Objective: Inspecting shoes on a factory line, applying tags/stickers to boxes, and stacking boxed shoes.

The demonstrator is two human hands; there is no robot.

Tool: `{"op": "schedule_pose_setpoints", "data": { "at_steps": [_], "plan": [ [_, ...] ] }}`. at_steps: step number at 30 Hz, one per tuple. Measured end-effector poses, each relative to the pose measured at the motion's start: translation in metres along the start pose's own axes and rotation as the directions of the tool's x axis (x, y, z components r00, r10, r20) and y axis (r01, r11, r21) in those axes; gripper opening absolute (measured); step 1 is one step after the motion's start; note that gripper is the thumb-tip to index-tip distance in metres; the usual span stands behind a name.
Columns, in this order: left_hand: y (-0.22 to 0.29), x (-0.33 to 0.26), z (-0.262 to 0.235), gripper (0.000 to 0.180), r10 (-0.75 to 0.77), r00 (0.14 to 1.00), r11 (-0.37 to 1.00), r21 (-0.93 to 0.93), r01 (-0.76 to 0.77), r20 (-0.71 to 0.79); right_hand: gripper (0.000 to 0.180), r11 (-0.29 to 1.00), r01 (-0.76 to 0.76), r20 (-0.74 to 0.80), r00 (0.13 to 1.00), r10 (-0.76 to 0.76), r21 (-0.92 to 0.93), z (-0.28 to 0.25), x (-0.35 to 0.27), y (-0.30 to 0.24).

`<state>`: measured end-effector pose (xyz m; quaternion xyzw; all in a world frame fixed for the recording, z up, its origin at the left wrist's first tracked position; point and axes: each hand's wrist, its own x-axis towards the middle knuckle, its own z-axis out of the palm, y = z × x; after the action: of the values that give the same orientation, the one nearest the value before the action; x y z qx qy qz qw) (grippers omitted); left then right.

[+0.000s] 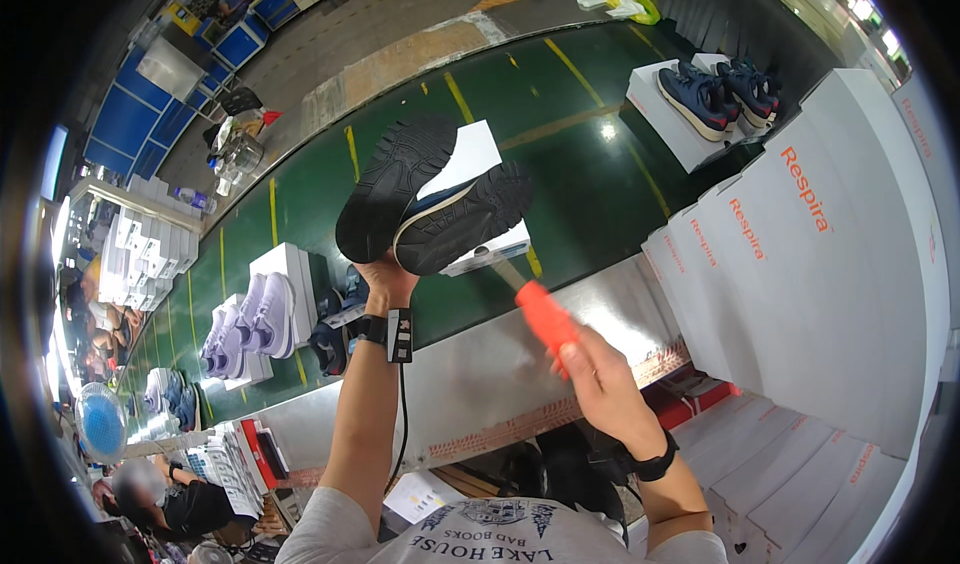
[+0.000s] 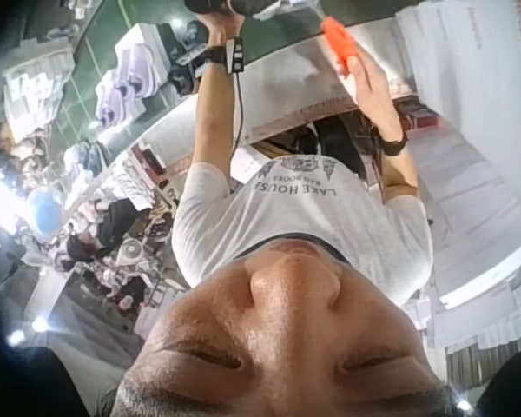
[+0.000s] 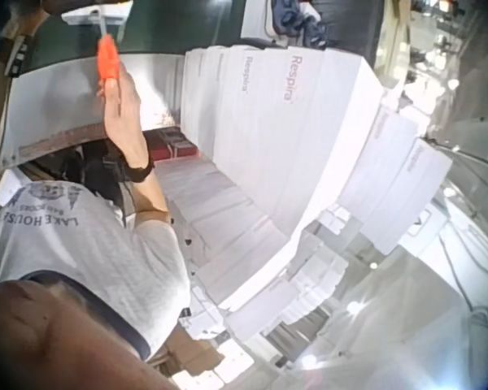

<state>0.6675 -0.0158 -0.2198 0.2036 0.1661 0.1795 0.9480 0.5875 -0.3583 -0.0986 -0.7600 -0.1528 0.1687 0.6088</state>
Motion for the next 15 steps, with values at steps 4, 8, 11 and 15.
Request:
{"op": "schedule_pose_setpoints", "data": {
  "at_steps": [4, 8, 11, 15],
  "plan": [
    [0.002, 0.006, 0.005, 0.063, -0.014, 0.999, 0.999, -0.051, 0.016, 0.044, 0.04, 0.965, -0.156, 0.049, 0.988, 0.149, 0.21, -0.008, 0.015, 0.012],
    [0.001, 0.015, -0.009, 0.06, -0.066, 0.995, 0.997, -0.036, 0.069, 0.073, 0.04, 0.984, 0.12, -0.023, 0.993, -0.118, 0.132, 0.006, 0.043, -0.002],
    [-0.001, 0.01, 0.006, 0.06, -0.153, 0.981, 0.988, 0.002, 0.154, 0.121, 0.04, 0.987, 0.151, -0.13, 0.981, -0.142, 0.061, 0.011, 0.072, -0.002],
    [0.004, 0.007, 0.009, 0.065, -0.205, 0.964, 0.979, 0.03, 0.203, 0.17, 0.041, 0.978, 0.17, -0.243, 0.96, -0.136, 0.125, 0.009, 0.074, 0.01]
  ]
}}
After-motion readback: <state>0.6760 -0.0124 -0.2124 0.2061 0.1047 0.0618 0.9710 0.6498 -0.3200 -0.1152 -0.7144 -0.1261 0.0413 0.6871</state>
